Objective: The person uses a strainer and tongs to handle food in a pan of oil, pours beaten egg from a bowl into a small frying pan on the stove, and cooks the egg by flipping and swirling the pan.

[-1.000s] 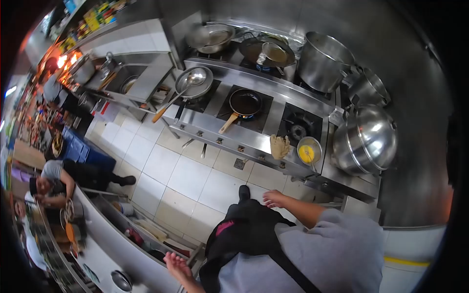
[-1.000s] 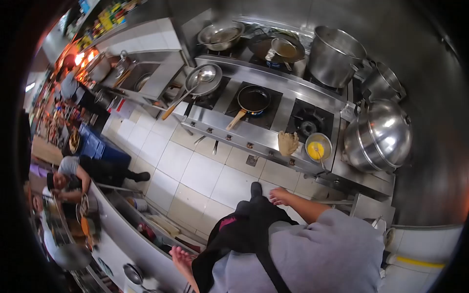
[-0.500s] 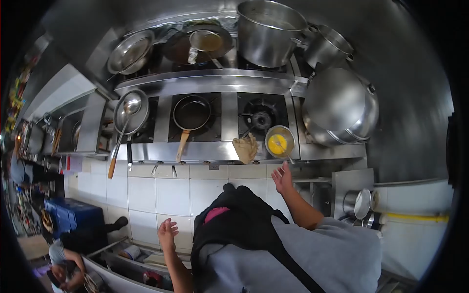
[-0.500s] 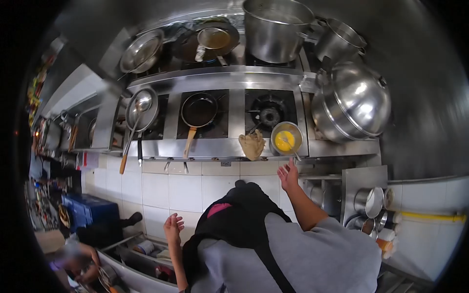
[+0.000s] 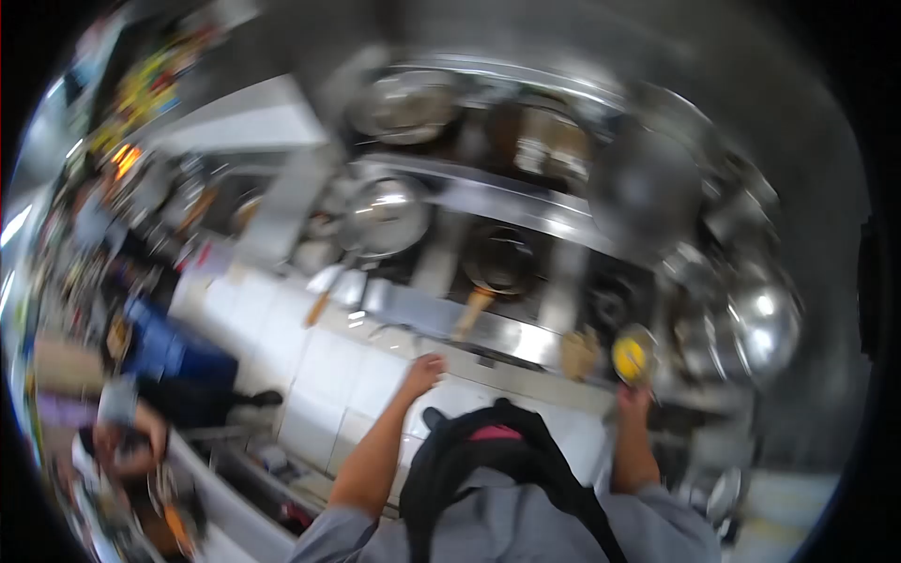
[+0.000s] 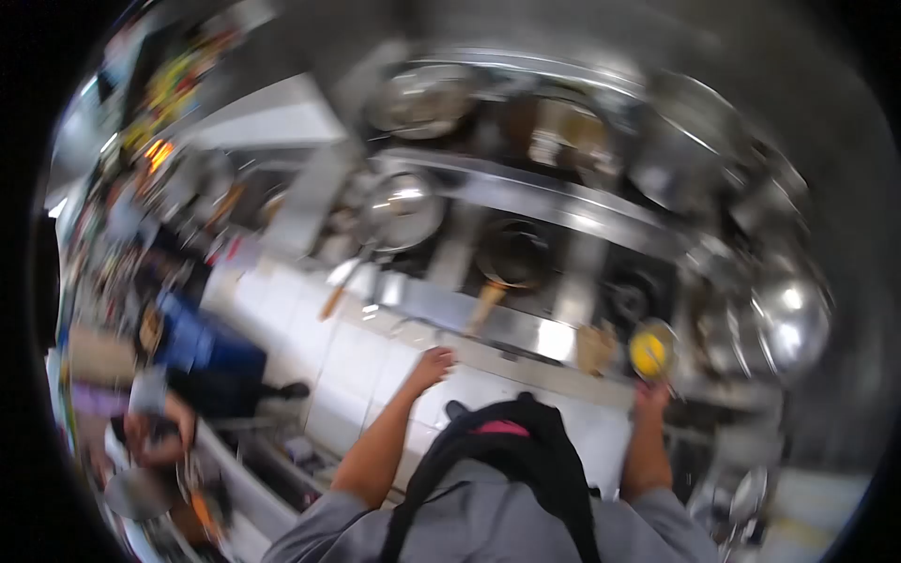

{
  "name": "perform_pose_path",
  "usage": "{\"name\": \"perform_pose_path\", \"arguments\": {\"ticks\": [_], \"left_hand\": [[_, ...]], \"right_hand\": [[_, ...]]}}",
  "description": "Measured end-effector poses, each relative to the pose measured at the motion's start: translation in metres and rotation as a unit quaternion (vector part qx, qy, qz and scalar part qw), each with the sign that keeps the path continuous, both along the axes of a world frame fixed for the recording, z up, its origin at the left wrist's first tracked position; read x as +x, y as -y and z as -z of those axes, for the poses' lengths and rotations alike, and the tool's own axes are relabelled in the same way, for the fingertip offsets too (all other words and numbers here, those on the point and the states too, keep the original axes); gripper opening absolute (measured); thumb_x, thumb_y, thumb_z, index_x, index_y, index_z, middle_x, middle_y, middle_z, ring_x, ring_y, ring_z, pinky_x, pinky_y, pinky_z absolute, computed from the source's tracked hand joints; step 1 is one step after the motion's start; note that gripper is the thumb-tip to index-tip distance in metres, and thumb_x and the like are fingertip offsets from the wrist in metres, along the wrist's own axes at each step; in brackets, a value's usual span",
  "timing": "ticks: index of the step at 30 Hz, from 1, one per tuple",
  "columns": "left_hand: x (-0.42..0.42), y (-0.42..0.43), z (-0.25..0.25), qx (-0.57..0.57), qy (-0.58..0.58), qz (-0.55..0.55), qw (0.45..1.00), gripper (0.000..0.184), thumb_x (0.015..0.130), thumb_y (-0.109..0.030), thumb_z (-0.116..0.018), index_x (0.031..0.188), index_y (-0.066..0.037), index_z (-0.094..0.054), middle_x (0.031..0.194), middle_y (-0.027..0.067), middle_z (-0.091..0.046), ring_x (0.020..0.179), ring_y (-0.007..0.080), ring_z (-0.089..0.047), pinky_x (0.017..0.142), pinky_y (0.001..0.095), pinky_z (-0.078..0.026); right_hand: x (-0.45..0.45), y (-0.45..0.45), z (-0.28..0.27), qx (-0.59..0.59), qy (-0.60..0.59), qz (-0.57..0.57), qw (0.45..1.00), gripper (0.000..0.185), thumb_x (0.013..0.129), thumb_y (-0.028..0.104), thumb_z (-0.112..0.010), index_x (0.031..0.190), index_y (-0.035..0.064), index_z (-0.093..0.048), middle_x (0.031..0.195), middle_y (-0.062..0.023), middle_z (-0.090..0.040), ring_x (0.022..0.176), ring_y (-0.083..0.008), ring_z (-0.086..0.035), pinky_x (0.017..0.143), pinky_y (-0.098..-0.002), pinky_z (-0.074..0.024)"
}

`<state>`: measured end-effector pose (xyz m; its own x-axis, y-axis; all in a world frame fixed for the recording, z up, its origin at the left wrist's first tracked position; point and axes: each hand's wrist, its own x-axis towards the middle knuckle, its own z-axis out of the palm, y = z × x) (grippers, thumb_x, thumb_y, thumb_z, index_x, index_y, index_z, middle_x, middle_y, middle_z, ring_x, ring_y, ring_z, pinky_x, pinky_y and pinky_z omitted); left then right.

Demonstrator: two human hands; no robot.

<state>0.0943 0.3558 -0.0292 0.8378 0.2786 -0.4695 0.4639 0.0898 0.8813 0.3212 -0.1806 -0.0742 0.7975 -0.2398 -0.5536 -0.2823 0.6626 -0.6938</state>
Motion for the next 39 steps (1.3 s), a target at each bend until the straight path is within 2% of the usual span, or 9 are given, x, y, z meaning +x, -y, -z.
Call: {"name": "perform_pose_path", "arguments": {"ticks": [1, 2, 6, 10, 18, 20, 24, 26, 39], "left_hand": [[0.017, -0.011, 0.052, 0.024, 0.184, 0.008, 0.983, 0.019, 0.086, -0.015, -0.055, 0.101, -0.006, -0.062, 0.089, 0.0073, -0.065, 0.077, 0.0157, -0.06, 0.064, 0.0287, -0.049], [0.04, -0.005, 0.017, 0.246, 0.204, 0.024, 0.947, 0.02, 0.086, -0.019, -0.056, 0.096, -0.004, -0.063, 0.087, 0.0117, -0.065, 0.077, 0.0235, -0.062, 0.07, 0.0347, -0.05], [0.09, -0.01, 0.013, 0.369, 0.021, -0.079, 0.926, 0.042, 0.079, -0.032, -0.063, 0.112, -0.006, -0.059, 0.109, 0.0212, -0.06, 0.104, 0.0372, -0.057, 0.091, 0.0438, -0.046], [0.107, 0.01, -0.059, 0.31, -0.148, -0.138, 0.929, 0.053, 0.08, -0.039, -0.064, 0.119, -0.005, -0.055, 0.117, 0.0212, -0.058, 0.109, 0.0369, -0.055, 0.093, 0.0435, -0.045], [0.143, 0.007, -0.02, 0.241, -0.167, -0.054, 0.954, 0.05, 0.083, -0.046, -0.061, 0.102, 0.0, -0.064, 0.109, 0.0224, -0.062, 0.102, 0.034, -0.061, 0.084, 0.0444, -0.049], [0.145, 0.001, -0.025, 0.065, -0.165, -0.002, 0.984, 0.05, 0.084, -0.047, -0.059, 0.094, 0.001, -0.066, 0.102, 0.024, -0.064, 0.101, 0.0334, -0.061, 0.084, 0.0446, -0.049], [0.152, 0.01, -0.001, 0.124, -0.167, 0.019, 0.978, 0.053, 0.085, -0.052, -0.054, 0.091, -0.001, -0.068, 0.096, 0.0219, -0.066, 0.096, 0.0332, -0.063, 0.081, 0.0451, -0.05], [0.148, 0.025, 0.003, 0.326, -0.107, -0.089, 0.935, 0.055, 0.086, -0.055, -0.048, 0.091, -0.005, -0.07, 0.089, 0.0175, -0.068, 0.09, 0.034, -0.065, 0.077, 0.0464, -0.05], [0.146, 0.036, 0.004, 0.269, -0.056, -0.056, 0.96, 0.062, 0.09, -0.057, -0.041, 0.082, -0.002, -0.068, 0.081, 0.0244, -0.063, 0.086, 0.042, -0.06, 0.078, 0.0469, -0.047]], "right_hand": [[-0.001, -0.011, -0.019, 0.061, 0.006, -0.011, 0.998, 0.027, 0.088, 0.029, -0.059, 0.106, 0.0087, -0.059, 0.092, -0.007, -0.064, 0.081, -0.0197, -0.061, 0.064, -0.0334, -0.0515], [0.035, 0.077, 0.114, 0.089, 0.056, -0.129, 0.986, 0.024, 0.084, 0.025, -0.063, 0.1, 0.0067, -0.06, 0.086, -0.0075, -0.064, 0.076, -0.0213, -0.062, 0.065, -0.0331, -0.0539], [0.059, 0.076, 0.09, -0.01, -0.099, -0.022, 0.995, 0.044, 0.08, 0.026, -0.065, 0.112, -0.0028, -0.054, 0.111, -0.0184, -0.059, 0.095, -0.0283, -0.061, 0.075, -0.0379, -0.0555], [0.078, 0.039, 0.043, -0.077, -0.119, -0.085, 0.986, 0.042, 0.08, 0.023, -0.065, 0.112, -0.003, -0.054, 0.111, -0.0185, -0.059, 0.096, -0.0285, -0.061, 0.077, -0.0381, -0.0549], [0.084, -0.012, -0.022, -0.097, -0.103, -0.155, 0.978, 0.04, 0.08, 0.017, -0.064, 0.112, -0.0036, -0.053, 0.112, -0.0187, -0.059, 0.098, -0.029, -0.061, 0.081, -0.0384, -0.0539], [0.082, -0.016, -0.036, -0.099, -0.098, -0.167, 0.976, 0.039, 0.08, 0.015, -0.064, 0.113, -0.0038, -0.053, 0.112, -0.0188, -0.059, 0.099, -0.0292, -0.061, 0.082, -0.0385, -0.0536], [0.078, -0.018, -0.063, -0.1, -0.081, -0.199, 0.972, 0.038, 0.08, 0.012, -0.064, 0.113, -0.0041, -0.053, 0.113, -0.0189, -0.059, 0.1, -0.0294, -0.061, 0.084, -0.0387, -0.0531], [0.078, -0.003, -0.075, -0.093, -0.068, -0.213, 0.97, 0.038, 0.08, 0.011, -0.063, 0.113, -0.0042, -0.053, 0.113, -0.0189, -0.059, 0.1, -0.0295, -0.061, 0.085, -0.0387, -0.0528], [0.06, -0.065, -0.112, -0.057, -0.015, -0.237, 0.97, 0.028, 0.086, 0.027, -0.059, 0.11, 0.0135, -0.053, 0.116, -0.0028, -0.055, 0.104, -0.0235, -0.054, 0.086, -0.0414, -0.0492]]}}
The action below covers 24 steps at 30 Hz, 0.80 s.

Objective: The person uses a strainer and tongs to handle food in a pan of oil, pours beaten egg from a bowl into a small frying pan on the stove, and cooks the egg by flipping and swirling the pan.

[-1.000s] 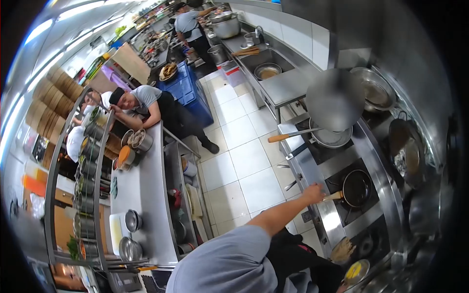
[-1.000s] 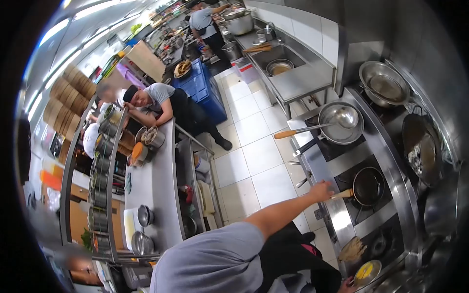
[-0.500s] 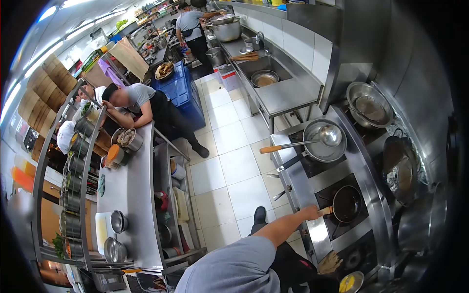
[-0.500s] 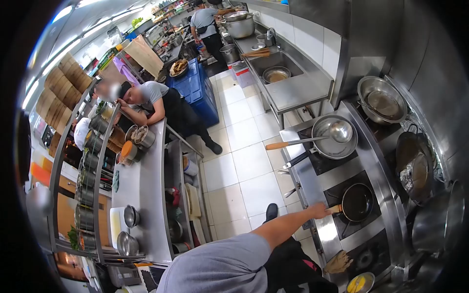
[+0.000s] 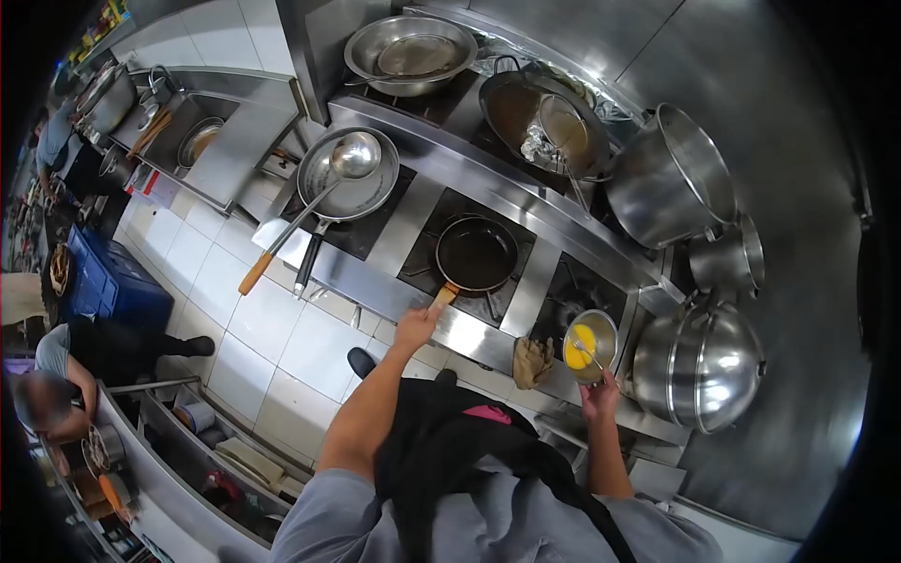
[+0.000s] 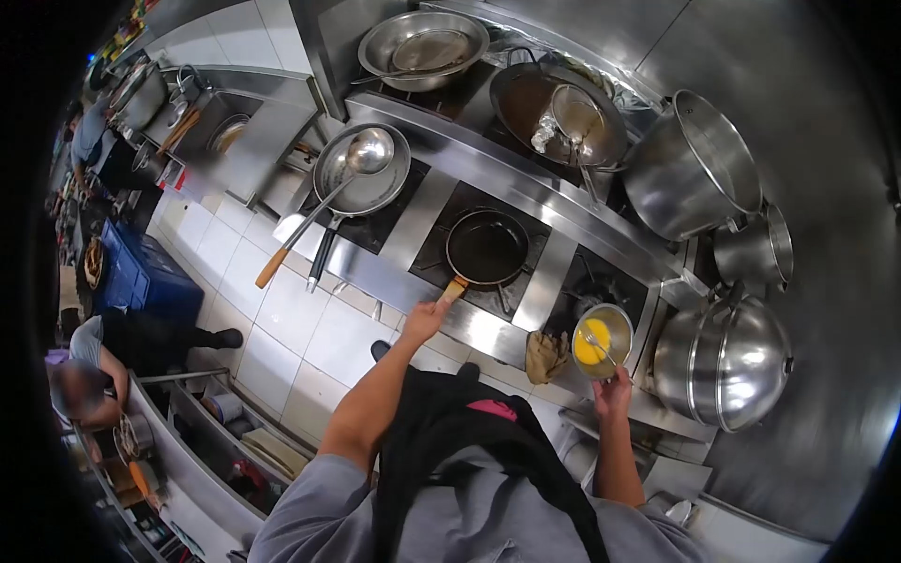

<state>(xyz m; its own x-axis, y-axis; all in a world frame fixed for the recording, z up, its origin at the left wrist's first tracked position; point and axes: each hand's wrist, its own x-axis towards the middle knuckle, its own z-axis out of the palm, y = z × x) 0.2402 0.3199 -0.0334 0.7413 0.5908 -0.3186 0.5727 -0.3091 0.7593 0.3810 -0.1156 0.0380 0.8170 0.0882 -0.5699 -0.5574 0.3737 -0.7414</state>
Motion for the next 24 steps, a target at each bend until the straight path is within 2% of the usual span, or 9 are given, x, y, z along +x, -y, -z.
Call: {"name": "perform_pose_path", "arguments": {"ticks": [1, 4, 10, 12, 16, 18, 21, 23, 24], "left_hand": [[0.0, -0.001, 0.001, -0.001, -0.001, -0.001, 1.0, 0.062, 0.09, -0.057, -0.041, 0.082, -0.002, -0.068, 0.081, 0.0244, -0.063, 0.086, 0.042, -0.06, 0.078, 0.0469, -0.047], [-0.001, -0.003, 0.017, -0.044, 0.012, 0.016, 0.999, 0.062, 0.089, -0.059, -0.044, 0.086, -0.002, -0.067, 0.075, 0.0239, -0.062, 0.076, 0.04, -0.061, 0.071, 0.0435, -0.047], [0.004, 0.002, 0.016, -0.055, 0.023, -0.037, 0.998, 0.061, 0.088, -0.057, -0.048, 0.079, 0.001, -0.064, 0.067, 0.0221, -0.059, 0.067, 0.0368, -0.059, 0.064, 0.0433, -0.045], [0.003, 0.001, 0.018, -0.021, 0.026, -0.039, 0.999, 0.058, 0.089, -0.054, -0.049, 0.076, 0.001, -0.063, 0.066, 0.0225, -0.057, 0.063, 0.0371, -0.058, 0.061, 0.0445, -0.044], [0.004, 0.005, 0.025, 0.009, 0.079, -0.05, 0.996, 0.055, 0.089, -0.052, -0.051, 0.075, 0.0, -0.062, 0.067, 0.0232, -0.058, 0.062, 0.04, -0.057, 0.059, 0.0464, -0.043], [0.006, 0.009, 0.009, 0.026, 0.041, -0.068, 0.996, 0.056, 0.088, -0.055, -0.049, 0.079, -0.002, -0.064, 0.071, 0.0249, -0.06, 0.074, 0.0454, -0.058, 0.067, 0.0508, -0.045], [0.01, 0.007, -0.005, 0.077, 0.02, -0.07, 0.994, 0.054, 0.088, -0.054, -0.051, 0.081, -0.003, -0.064, 0.074, 0.0243, -0.061, 0.074, 0.0448, -0.059, 0.066, 0.0508, -0.045], [0.011, 0.002, -0.002, 0.072, 0.021, -0.067, 0.995, 0.053, 0.087, -0.054, -0.051, 0.08, -0.003, -0.065, 0.074, 0.0239, -0.062, 0.075, 0.0444, -0.059, 0.066, 0.0507, -0.046], [0.01, 0.002, -0.001, 0.069, 0.019, -0.068, 0.995, 0.053, 0.087, -0.054, -0.052, 0.08, -0.003, -0.065, 0.075, 0.0236, -0.062, 0.075, 0.0439, -0.06, 0.066, 0.0505, -0.046]], "right_hand": [[-0.001, -0.007, -0.007, -0.007, -0.006, -0.007, 1.0, 0.022, 0.086, 0.027, -0.06, 0.103, 0.0159, -0.053, 0.111, 0.0, -0.055, 0.101, -0.0222, -0.054, 0.082, -0.0398, -0.0497], [-0.002, -0.019, -0.015, -0.006, 0.003, -0.019, 1.0, 0.019, 0.086, 0.027, -0.06, 0.101, 0.0179, -0.053, 0.109, 0.0009, -0.055, 0.101, -0.0221, -0.053, 0.079, -0.0387, -0.0497], [-0.001, -0.029, -0.023, -0.024, 0.001, -0.023, 0.999, 0.014, 0.086, 0.027, -0.061, 0.095, 0.0221, -0.051, 0.104, 0.0026, -0.054, 0.1, -0.0215, -0.051, 0.076, -0.0391, -0.0483], [0.001, -0.028, -0.023, -0.026, 0.0, -0.027, 0.999, 0.014, 0.086, 0.027, -0.062, 0.093, 0.0224, -0.051, 0.104, 0.003, -0.054, 0.101, -0.0215, -0.051, 0.076, -0.0394, -0.0479], [0.006, -0.032, -0.027, -0.028, -0.002, -0.026, 0.999, 0.013, 0.086, 0.027, -0.062, 0.09, 0.0235, -0.05, 0.103, 0.0028, -0.054, 0.1, -0.0217, -0.052, 0.074, -0.0372, -0.0486], [0.009, -0.032, -0.03, -0.035, -0.001, -0.026, 0.999, 0.012, 0.086, 0.026, -0.062, 0.089, 0.0233, -0.05, 0.101, 0.0022, -0.055, 0.097, -0.0213, -0.054, 0.071, -0.0358, -0.0493], [0.014, -0.033, -0.038, -0.041, 0.006, -0.042, 0.998, 0.012, 0.086, 0.026, -0.061, 0.092, 0.0221, -0.052, 0.1, 0.0014, -0.057, 0.095, -0.0187, -0.056, 0.071, -0.0353, -0.0508], [0.017, -0.037, -0.042, -0.043, 0.012, -0.06, 0.997, 0.013, 0.086, 0.027, -0.061, 0.095, 0.0209, -0.053, 0.101, 0.0013, -0.058, 0.097, -0.0166, -0.057, 0.073, -0.0362, -0.0516], [0.02, -0.042, -0.042, -0.051, 0.02, -0.068, 0.996, 0.013, 0.086, 0.027, -0.061, 0.094, 0.0214, -0.053, 0.1, 0.0013, -0.058, 0.093, -0.0159, -0.058, 0.07, -0.0341, -0.0517]]}}
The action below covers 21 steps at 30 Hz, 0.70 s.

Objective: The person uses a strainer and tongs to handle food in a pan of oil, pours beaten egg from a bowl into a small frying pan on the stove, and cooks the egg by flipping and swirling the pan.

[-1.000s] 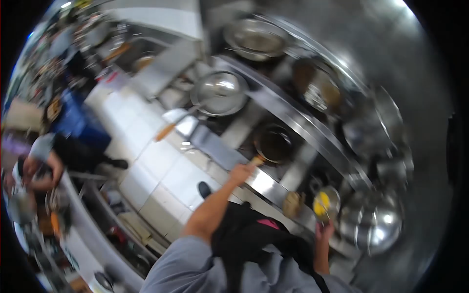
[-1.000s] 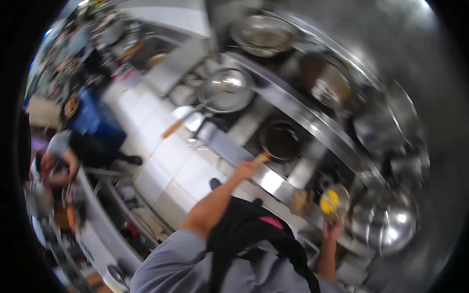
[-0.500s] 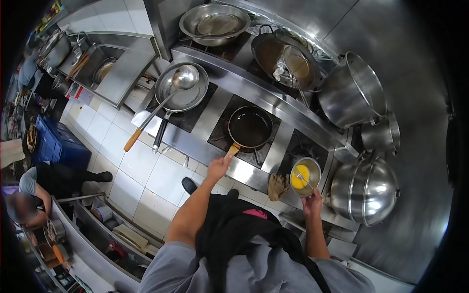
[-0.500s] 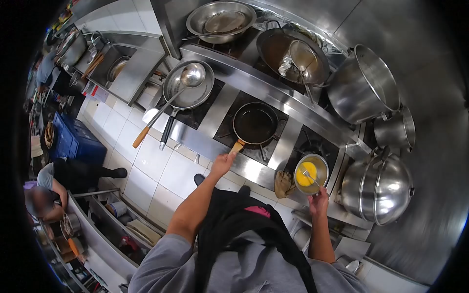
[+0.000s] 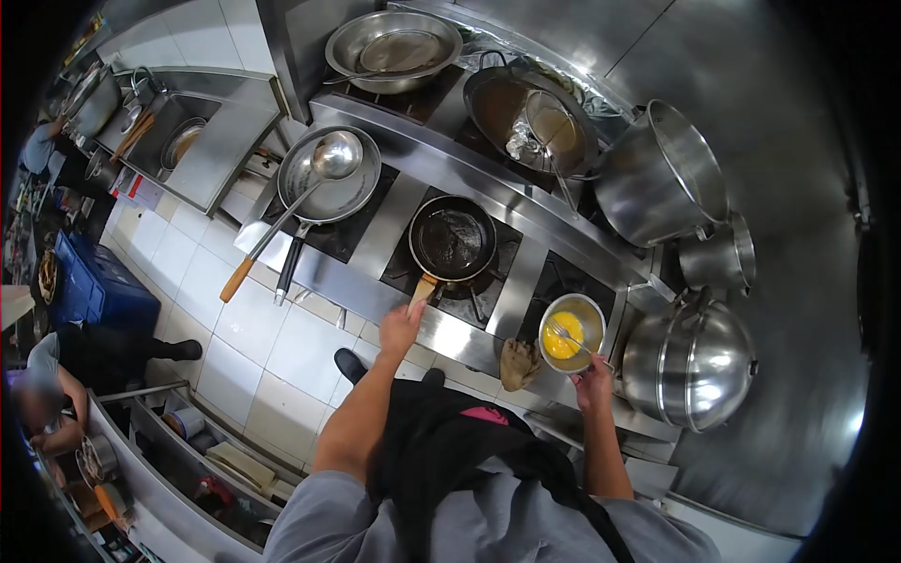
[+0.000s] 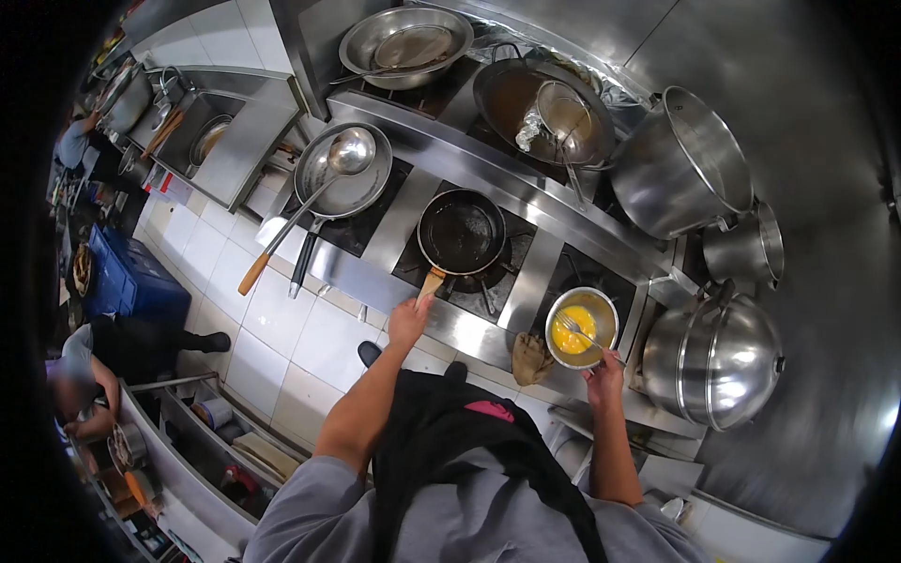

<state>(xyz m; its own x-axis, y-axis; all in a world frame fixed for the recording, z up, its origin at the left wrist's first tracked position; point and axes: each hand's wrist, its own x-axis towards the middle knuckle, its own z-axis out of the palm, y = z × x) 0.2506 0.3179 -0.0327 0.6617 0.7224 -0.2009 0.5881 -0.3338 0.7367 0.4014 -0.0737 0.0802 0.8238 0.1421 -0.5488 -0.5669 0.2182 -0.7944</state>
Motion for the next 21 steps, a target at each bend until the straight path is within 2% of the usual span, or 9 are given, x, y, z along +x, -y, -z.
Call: {"name": "perform_pose_path", "arguments": {"ticks": [4, 6, 8, 12, 14, 18, 21], "left_hand": [[-0.008, 0.003, -0.001, -0.014, -0.025, 0.008, 1.0, 0.056, 0.086, -0.055, -0.052, 0.078, -0.002, -0.066, 0.077, 0.0239, -0.063, 0.078, 0.0435, -0.06, 0.069, 0.05, -0.047], [-0.006, 0.006, 0.0, -0.059, -0.031, -0.001, 0.998, 0.059, 0.085, -0.057, -0.051, 0.076, -0.001, -0.066, 0.079, 0.0238, -0.063, 0.08, 0.0434, -0.06, 0.071, 0.0494, -0.047], [-0.002, 0.008, 0.001, -0.046, -0.049, -0.006, 0.998, 0.059, 0.085, -0.058, -0.051, 0.077, -0.001, -0.066, 0.081, 0.0238, -0.063, 0.081, 0.0433, -0.061, 0.072, 0.0489, -0.048], [0.0, 0.002, 0.002, -0.051, -0.073, 0.0, 0.996, 0.061, 0.085, -0.059, -0.05, 0.08, -0.001, -0.067, 0.084, 0.0241, -0.064, 0.085, 0.0425, -0.061, 0.075, 0.0479, -0.048], [0.0, -0.001, -0.001, -0.053, -0.081, 0.005, 0.995, 0.061, 0.085, -0.059, -0.05, 0.081, -0.001, -0.067, 0.085, 0.0242, -0.064, 0.086, 0.0423, -0.061, 0.075, 0.0479, -0.048], [-0.003, -0.004, -0.011, -0.057, -0.081, 0.023, 0.995, 0.06, 0.086, -0.059, -0.049, 0.085, -0.001, -0.067, 0.088, 0.0235, -0.064, 0.087, 0.0418, -0.061, 0.076, 0.0481, -0.048], [-0.004, -0.005, -0.018, -0.054, -0.083, 0.033, 0.995, 0.059, 0.086, -0.059, -0.049, 0.084, -0.002, -0.068, 0.088, 0.0224, -0.064, 0.087, 0.0414, -0.061, 0.076, 0.0479, -0.048]], "right_hand": [[0.019, -0.027, 0.006, -0.015, 0.032, -0.025, 0.999, 0.012, 0.087, 0.025, -0.06, 0.094, 0.0215, -0.051, 0.094, 0.0016, -0.059, 0.083, -0.0148, -0.061, 0.062, -0.0301, -0.052], [0.026, -0.053, -0.004, -0.015, 0.038, -0.046, 0.998, 0.011, 0.088, 0.025, -0.059, 0.094, 0.0203, -0.051, 0.093, 0.0005, -0.059, 0.082, -0.0151, -0.061, 0.064, -0.0321, -0.0529], [0.03, -0.088, -0.015, -0.051, 0.051, -0.048, 0.996, 0.01, 0.089, 0.021, -0.057, 0.087, 0.0153, -0.049, 0.081, 0.0003, -0.057, 0.071, -0.0127, -0.06, 0.057, -0.0332, -0.0528], [0.043, -0.14, -0.021, -0.06, 0.057, -0.062, 0.995, 0.011, 0.089, 0.021, -0.057, 0.086, 0.0146, -0.049, 0.084, -0.001, -0.057, 0.074, -0.0152, -0.06, 0.058, -0.036, -0.0528], [0.056, -0.152, -0.001, -0.061, 0.074, -0.104, 0.99, 0.013, 0.087, 0.02, -0.059, 0.09, 0.0149, -0.048, 0.093, -0.0035, -0.059, 0.085, -0.0184, -0.062, 0.064, -0.0397, -0.0531], [0.067, -0.19, 0.008, -0.074, 0.078, -0.104, 0.989, 0.015, 0.086, 0.02, -0.06, 0.088, 0.0141, -0.046, 0.092, -0.0049, -0.056, 0.081, -0.0207, -0.06, 0.063, -0.0412, -0.0536], [0.079, -0.208, 0.021, -0.103, 0.082, -0.109, 0.985, 0.015, 0.086, 0.02, -0.06, 0.088, 0.0122, -0.047, 0.083, -0.0027, -0.051, 0.075, -0.0175, -0.056, 0.06, -0.04, -0.0537]]}}
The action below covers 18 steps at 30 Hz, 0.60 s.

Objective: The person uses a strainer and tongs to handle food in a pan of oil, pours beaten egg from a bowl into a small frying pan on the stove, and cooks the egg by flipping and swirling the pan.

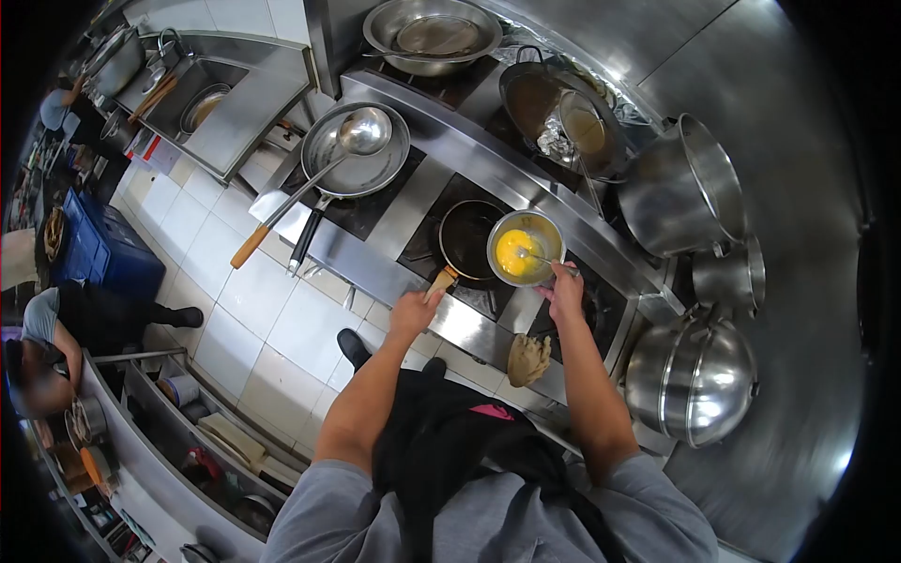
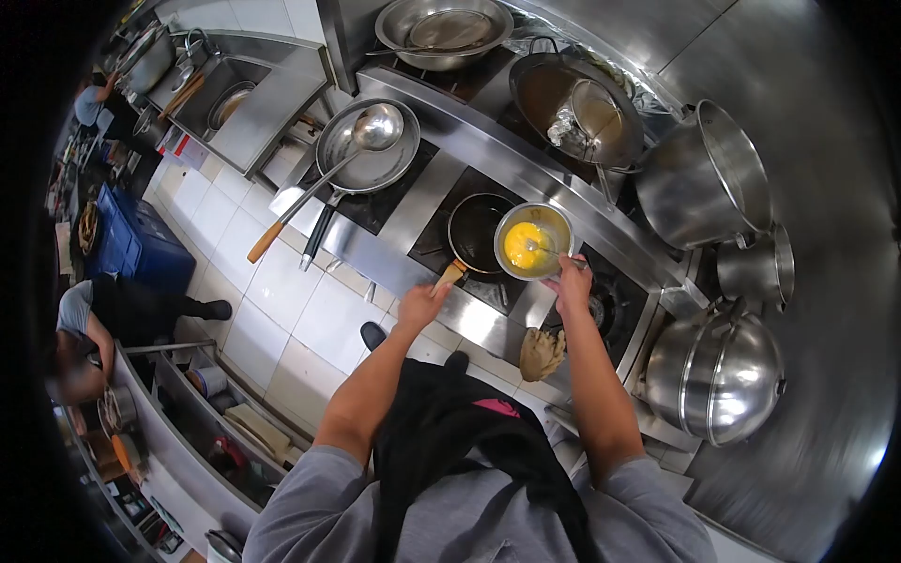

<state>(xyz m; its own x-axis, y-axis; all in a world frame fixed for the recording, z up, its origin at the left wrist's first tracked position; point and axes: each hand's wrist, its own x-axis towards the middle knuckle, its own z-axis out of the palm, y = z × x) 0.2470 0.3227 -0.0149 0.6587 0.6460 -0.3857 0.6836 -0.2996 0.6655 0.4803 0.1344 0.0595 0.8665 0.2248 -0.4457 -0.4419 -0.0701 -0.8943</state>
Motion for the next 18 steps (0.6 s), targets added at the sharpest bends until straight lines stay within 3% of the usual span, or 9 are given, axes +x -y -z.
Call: {"name": "perform_pose_path", "arguments": {"ticks": [8, 17, 18], "left_hand": [[0.002, -0.01, 0.008, -0.005, -0.019, 0.015, 1.0, 0.06, 0.084, -0.061, -0.048, 0.087, -0.005, -0.069, 0.094, 0.0212, -0.065, 0.092, 0.0391, -0.061, 0.08, 0.0466, -0.048], [0.002, -0.014, 0.004, 0.004, -0.038, 0.002, 0.999, 0.062, 0.081, -0.065, -0.049, 0.1, -0.01, -0.069, 0.1, 0.0192, -0.066, 0.097, 0.0382, -0.061, 0.085, 0.0455, -0.048], [0.002, -0.014, 0.001, 0.014, -0.042, 0.002, 0.999, 0.061, 0.081, -0.065, -0.049, 0.101, -0.01, -0.069, 0.099, 0.0192, -0.066, 0.097, 0.0382, -0.061, 0.084, 0.0458, -0.049]], "right_hand": [[0.008, -0.032, 0.001, -0.041, 0.049, -0.006, 0.998, 0.018, 0.085, 0.022, -0.06, 0.088, 0.0095, -0.049, 0.079, -0.0008, -0.046, 0.069, -0.0148, -0.051, 0.06, -0.0402, -0.054], [0.015, -0.05, 0.004, -0.14, 0.133, -0.003, 0.981, 0.014, 0.086, 0.017, -0.06, 0.088, 0.0069, -0.051, 0.08, -0.003, -0.052, 0.072, -0.0151, -0.056, 0.055, -0.0342, -0.0561], [0.015, -0.051, 0.001, -0.145, 0.141, -0.008, 0.979, 0.018, 0.084, 0.018, -0.062, 0.092, 0.0036, -0.054, 0.085, -0.0071, -0.057, 0.071, -0.0174, -0.06, 0.052, -0.0336, -0.0569]]}}
